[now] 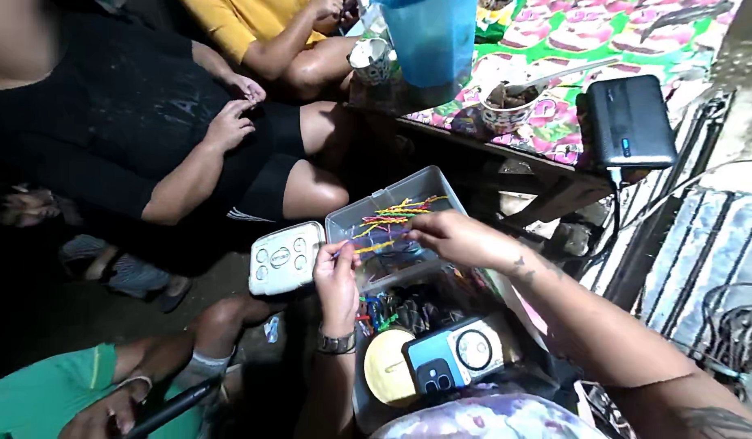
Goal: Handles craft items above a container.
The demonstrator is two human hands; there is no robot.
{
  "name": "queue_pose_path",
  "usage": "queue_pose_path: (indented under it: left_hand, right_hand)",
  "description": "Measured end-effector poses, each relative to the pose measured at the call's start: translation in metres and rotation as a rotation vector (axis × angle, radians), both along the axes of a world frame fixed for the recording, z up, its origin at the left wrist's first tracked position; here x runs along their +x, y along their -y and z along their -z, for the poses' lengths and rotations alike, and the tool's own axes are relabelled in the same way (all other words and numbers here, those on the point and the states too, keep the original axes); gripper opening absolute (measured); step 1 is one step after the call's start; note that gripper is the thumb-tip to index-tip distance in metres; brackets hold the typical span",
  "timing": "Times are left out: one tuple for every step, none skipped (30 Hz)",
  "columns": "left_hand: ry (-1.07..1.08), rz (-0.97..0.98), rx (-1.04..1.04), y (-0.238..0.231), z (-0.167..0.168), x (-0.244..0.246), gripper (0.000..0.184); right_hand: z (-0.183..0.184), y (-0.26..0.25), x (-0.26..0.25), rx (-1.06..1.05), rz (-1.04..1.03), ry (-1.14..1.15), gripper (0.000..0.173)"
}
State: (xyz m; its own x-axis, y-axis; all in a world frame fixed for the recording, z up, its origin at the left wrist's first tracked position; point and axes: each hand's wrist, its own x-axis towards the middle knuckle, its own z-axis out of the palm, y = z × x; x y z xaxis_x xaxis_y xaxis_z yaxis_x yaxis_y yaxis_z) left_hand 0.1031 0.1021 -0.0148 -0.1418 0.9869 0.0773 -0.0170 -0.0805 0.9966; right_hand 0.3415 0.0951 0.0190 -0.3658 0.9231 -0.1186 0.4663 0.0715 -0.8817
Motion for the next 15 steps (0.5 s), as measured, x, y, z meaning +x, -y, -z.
queue_pose_path:
  left_hand:
    - [-0.07,-0.015,-0.053,-0.001,0.0,-0.002,0.012]
    - [-0.121,-0.014,-0.105,-0.002,0.0,-0.006,0.026]
    - [-0.163,0.001,-0.152,-0.003,0.0,-0.011,0.046]
    - [-0.199,0.017,-0.181,-0.003,0.0,-0.015,0.06]
    - [-0.225,0.025,-0.187,-0.003,0.0,-0.019,0.068]
    - [-0.248,0.025,-0.173,-0.002,0.001,-0.022,0.07]
    - [-0.268,0.027,-0.149,0.0,0.002,-0.025,0.068]
    - [-0.284,0.029,-0.129,0.002,0.001,-0.027,0.064]
    - [-0.292,0.035,-0.115,0.004,0.001,-0.029,0.06]
    - [-0.293,0.04,-0.102,0.007,0.0,-0.031,0.056]
    - [-0.292,0.038,-0.08,0.009,-0.001,-0.032,0.052]
    - [-0.291,0.029,-0.047,0.011,-0.001,-0.033,0.049]
    - [-0.286,0.019,-0.011,0.013,-0.001,-0.033,0.046]
    - [-0.275,0.01,0.021,0.015,-0.001,-0.034,0.043]
    - [-0.264,0.006,0.043,0.017,-0.001,-0.035,0.041]
  right_hand:
    - [0.003,0.0,0.002,0.047,0.077,0.077,0.029]
    - [0.005,0.001,0.005,0.098,0.15,0.15,0.038]
    - [0.006,0.003,0.007,0.151,0.214,0.191,0.045]
    - [0.005,0.007,0.008,0.205,0.251,0.217,0.045]
    - [0.003,0.013,0.008,0.264,0.26,0.229,0.039]
    - [0.001,0.02,0.007,0.314,0.237,0.231,0.028]
    - [-0.001,0.029,0.003,0.32,0.175,0.241,0.019]
    - [-0.002,0.037,-0.002,0.272,0.084,0.276,0.017]
    - [-0.001,0.043,-0.009,0.197,-0.017,0.336,0.02]
    - [0.0,0.048,-0.018,0.1,-0.109,0.421,0.023]
    - [0.003,0.052,-0.029,0.0,-0.168,0.515,0.026]
    - [0.004,0.053,-0.041,-0.111,-0.194,0.609,0.029]
    - [0.003,0.055,-0.054,-0.205,-0.193,0.694,0.029]
    - [0.003,0.056,-0.065,-0.263,-0.173,0.753,0.029]
    - [0.005,0.059,-0.074,-0.273,-0.154,0.794,0.03]
